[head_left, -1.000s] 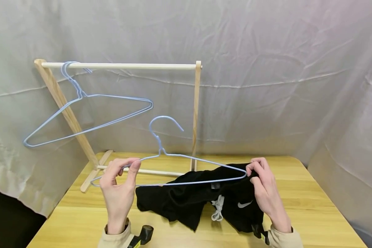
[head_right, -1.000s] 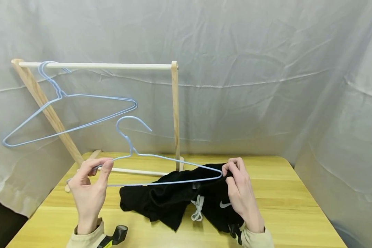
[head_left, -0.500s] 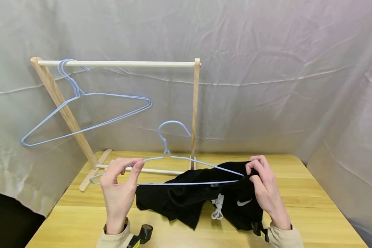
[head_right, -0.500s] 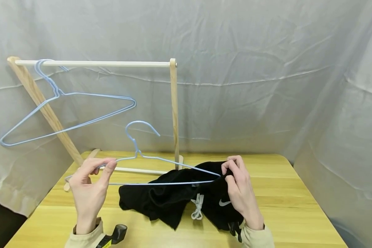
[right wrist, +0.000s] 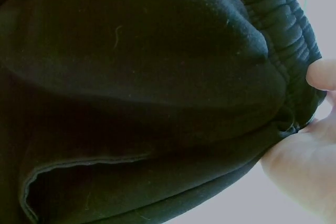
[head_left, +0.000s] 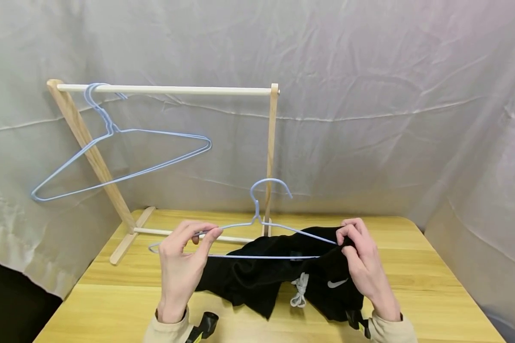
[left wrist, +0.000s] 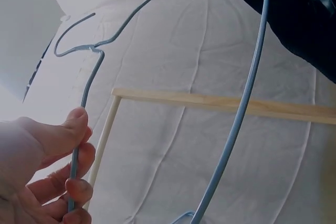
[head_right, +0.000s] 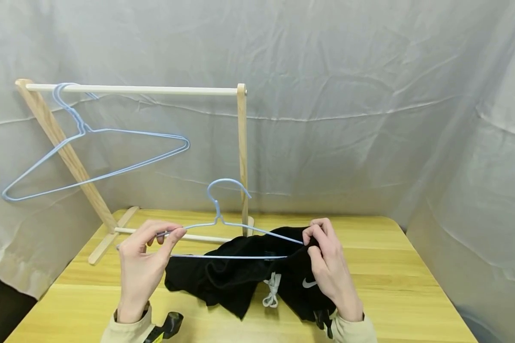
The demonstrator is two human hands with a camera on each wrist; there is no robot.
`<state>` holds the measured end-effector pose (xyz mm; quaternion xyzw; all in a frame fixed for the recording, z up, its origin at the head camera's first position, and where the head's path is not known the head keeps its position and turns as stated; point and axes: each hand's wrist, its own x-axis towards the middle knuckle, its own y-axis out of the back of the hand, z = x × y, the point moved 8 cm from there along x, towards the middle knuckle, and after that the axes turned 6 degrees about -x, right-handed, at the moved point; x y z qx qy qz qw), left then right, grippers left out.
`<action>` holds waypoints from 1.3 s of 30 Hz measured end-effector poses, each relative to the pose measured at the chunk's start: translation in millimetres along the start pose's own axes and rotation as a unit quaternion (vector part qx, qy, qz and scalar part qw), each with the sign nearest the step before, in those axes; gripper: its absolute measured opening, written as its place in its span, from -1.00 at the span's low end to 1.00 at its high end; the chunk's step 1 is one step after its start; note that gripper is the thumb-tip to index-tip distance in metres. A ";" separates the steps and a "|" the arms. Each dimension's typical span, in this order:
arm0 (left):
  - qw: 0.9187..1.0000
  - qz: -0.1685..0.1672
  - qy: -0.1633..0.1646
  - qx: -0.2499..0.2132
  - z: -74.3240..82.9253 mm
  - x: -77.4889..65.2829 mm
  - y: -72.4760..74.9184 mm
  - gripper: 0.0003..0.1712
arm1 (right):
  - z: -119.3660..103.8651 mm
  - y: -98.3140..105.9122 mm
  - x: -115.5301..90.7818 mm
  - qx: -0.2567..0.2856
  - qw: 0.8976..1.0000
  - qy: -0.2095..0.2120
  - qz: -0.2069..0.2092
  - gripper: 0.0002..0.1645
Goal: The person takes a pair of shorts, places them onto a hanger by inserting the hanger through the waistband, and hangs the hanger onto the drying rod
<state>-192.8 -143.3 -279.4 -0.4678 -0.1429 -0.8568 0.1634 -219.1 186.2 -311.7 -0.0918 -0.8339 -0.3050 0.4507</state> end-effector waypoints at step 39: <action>0.992 -0.079 -0.085 0.052 13.1 -27.7 -70.8 -0.93 | -23.9 -21.7 -0.1 0.073 0.994 0.077 0.001 -0.59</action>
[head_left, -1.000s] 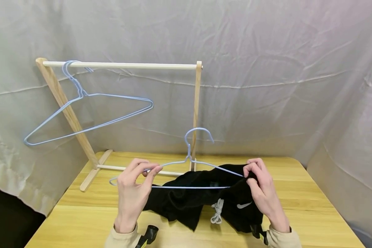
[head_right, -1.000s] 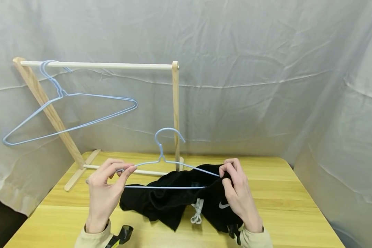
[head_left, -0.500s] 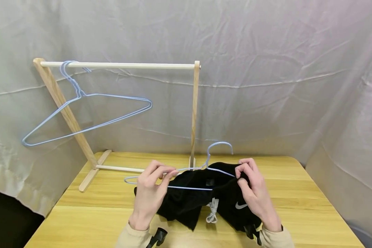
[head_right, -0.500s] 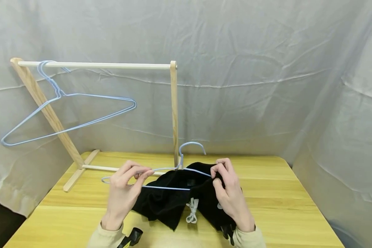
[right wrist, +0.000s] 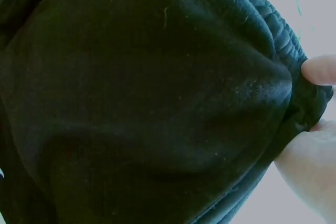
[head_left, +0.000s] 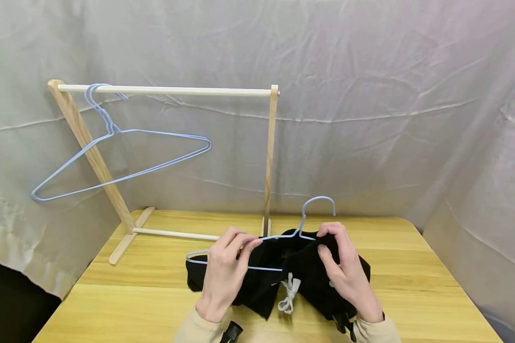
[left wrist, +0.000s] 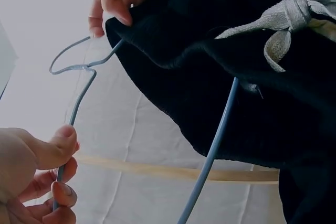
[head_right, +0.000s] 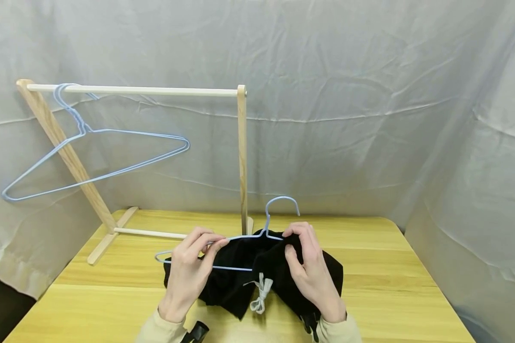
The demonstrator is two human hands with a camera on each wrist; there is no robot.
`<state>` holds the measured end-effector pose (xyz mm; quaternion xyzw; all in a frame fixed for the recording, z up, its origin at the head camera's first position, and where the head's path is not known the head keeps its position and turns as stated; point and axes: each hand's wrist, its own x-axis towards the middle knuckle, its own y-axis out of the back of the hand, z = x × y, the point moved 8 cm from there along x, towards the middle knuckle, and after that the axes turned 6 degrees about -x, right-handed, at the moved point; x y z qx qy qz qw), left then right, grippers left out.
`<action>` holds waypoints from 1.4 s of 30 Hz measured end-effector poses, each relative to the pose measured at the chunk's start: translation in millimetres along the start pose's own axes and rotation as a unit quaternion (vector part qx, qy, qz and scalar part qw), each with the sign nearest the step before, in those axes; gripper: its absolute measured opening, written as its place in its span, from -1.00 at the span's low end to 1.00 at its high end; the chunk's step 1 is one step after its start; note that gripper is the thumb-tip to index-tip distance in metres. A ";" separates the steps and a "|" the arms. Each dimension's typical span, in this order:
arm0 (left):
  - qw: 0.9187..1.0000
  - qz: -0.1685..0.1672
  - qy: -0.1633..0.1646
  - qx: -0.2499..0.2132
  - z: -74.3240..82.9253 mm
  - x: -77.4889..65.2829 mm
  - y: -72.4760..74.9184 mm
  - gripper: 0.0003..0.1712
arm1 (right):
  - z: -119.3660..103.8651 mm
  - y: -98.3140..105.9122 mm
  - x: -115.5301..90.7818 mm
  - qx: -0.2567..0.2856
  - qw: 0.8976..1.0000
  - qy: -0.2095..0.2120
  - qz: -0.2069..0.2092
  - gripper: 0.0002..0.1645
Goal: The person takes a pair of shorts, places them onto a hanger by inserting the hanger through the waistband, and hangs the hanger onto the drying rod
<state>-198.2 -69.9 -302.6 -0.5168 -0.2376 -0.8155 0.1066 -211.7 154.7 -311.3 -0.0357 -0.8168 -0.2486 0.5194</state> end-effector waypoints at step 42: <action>0.867 -0.493 0.074 -0.030 25.7 -44.9 -49.0 -0.72 | 22.9 47.2 -11.4 0.047 0.953 -0.065 0.293 -0.91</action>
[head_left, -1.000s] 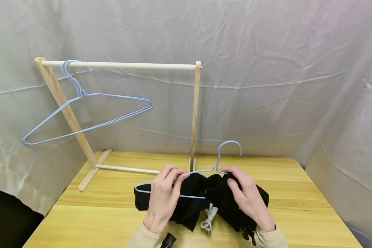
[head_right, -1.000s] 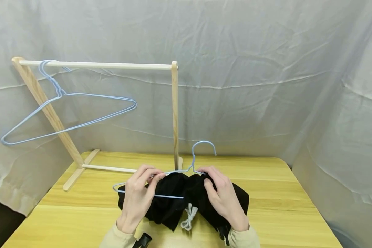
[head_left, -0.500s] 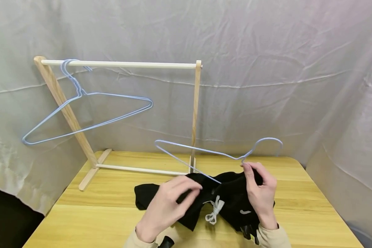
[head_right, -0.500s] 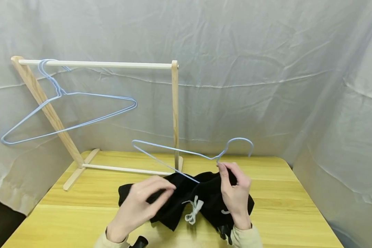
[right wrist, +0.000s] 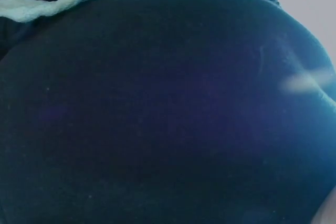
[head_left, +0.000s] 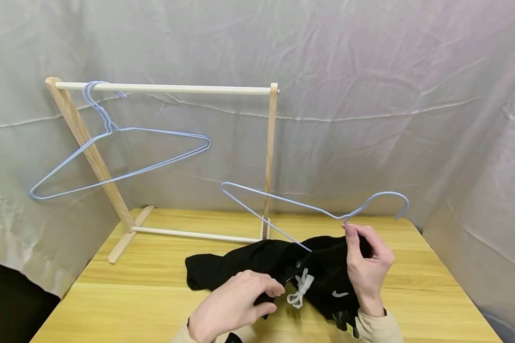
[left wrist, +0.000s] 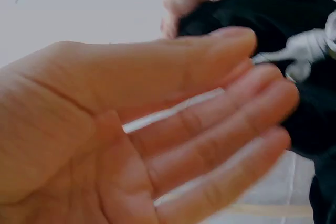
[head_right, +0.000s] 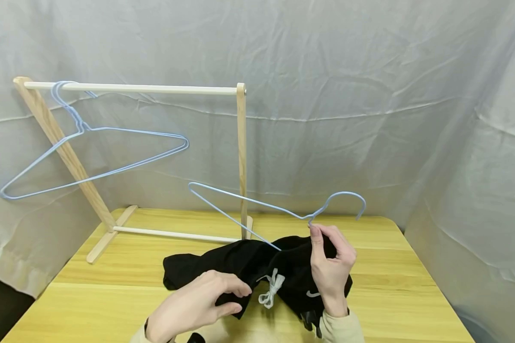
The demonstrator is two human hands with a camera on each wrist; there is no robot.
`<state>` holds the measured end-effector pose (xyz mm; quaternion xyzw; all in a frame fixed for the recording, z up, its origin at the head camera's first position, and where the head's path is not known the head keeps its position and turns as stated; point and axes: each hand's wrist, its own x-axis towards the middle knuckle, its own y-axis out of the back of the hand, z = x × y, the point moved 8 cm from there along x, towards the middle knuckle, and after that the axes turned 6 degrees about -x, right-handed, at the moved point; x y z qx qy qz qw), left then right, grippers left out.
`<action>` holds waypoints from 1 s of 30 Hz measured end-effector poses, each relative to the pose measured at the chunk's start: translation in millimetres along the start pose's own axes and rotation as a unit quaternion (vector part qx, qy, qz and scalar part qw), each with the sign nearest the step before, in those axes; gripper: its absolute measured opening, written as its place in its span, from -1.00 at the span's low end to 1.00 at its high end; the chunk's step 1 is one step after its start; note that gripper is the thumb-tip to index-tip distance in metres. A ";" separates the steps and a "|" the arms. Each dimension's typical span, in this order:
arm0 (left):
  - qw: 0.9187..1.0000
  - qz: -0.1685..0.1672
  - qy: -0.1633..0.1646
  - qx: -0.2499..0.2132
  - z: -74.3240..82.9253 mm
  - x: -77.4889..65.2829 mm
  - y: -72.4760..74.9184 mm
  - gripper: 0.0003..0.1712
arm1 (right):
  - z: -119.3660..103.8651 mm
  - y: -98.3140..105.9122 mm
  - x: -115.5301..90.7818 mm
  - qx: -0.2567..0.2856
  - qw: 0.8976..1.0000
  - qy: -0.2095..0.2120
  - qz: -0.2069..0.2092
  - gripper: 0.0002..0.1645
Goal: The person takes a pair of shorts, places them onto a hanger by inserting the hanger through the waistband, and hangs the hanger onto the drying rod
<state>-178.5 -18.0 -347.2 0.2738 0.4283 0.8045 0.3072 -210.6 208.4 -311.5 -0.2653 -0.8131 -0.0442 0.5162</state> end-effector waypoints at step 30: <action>0.983 -0.093 0.157 0.015 -29.3 4.8 -33.5 -0.42 | 0.1 4.4 0.5 -0.001 0.999 -0.008 0.035 -0.88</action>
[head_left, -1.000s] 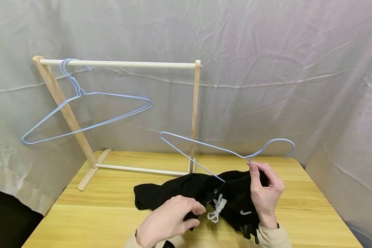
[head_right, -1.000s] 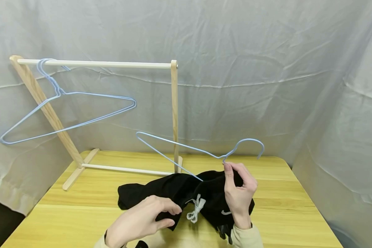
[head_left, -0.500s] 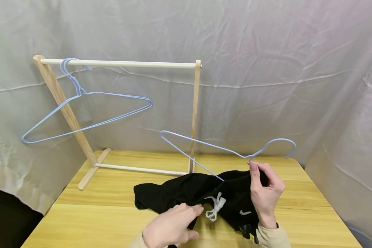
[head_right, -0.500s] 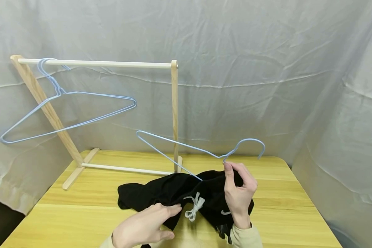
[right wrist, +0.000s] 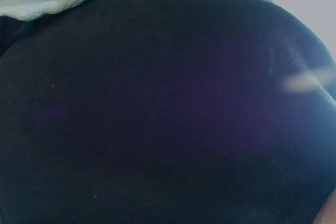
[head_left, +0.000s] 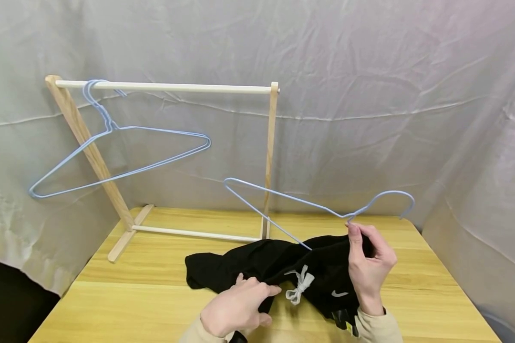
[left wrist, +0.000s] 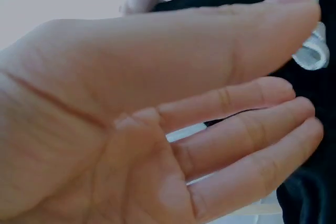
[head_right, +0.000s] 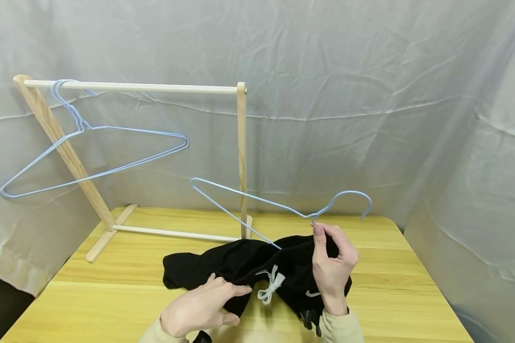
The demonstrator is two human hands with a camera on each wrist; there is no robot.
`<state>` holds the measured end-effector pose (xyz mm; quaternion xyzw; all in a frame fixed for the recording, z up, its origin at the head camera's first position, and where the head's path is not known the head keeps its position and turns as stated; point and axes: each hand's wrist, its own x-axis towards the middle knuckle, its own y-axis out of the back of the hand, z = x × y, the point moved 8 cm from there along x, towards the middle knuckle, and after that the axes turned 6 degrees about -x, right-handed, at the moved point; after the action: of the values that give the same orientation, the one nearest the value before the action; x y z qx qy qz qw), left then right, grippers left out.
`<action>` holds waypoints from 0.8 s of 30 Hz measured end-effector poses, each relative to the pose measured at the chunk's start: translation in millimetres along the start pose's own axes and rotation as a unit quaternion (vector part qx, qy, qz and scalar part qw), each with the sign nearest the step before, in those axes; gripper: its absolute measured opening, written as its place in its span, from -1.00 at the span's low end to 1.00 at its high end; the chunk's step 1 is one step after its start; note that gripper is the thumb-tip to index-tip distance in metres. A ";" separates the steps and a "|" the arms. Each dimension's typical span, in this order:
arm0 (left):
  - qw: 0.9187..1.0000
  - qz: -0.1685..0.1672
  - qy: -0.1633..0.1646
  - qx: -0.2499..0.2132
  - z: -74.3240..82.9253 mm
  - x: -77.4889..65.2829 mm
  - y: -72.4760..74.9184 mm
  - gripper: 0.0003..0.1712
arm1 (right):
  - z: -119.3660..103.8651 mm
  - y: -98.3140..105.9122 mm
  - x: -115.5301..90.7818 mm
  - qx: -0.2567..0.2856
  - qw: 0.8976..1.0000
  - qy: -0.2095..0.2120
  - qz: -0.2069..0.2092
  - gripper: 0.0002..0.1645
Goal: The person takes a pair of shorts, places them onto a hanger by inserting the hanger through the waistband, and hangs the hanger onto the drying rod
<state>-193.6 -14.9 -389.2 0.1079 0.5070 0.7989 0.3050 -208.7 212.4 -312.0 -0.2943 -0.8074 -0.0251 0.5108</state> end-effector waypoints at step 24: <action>0.965 0.195 -0.160 0.077 20.3 -17.4 33.8 -0.30 | 0.4 8.6 0.4 -0.013 0.998 -0.017 0.054 -0.87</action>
<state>-182.9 -20.3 -347.8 0.3540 0.4809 0.7738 0.2112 -204.9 219.8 -314.1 -0.3446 -0.7987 -0.0033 0.4933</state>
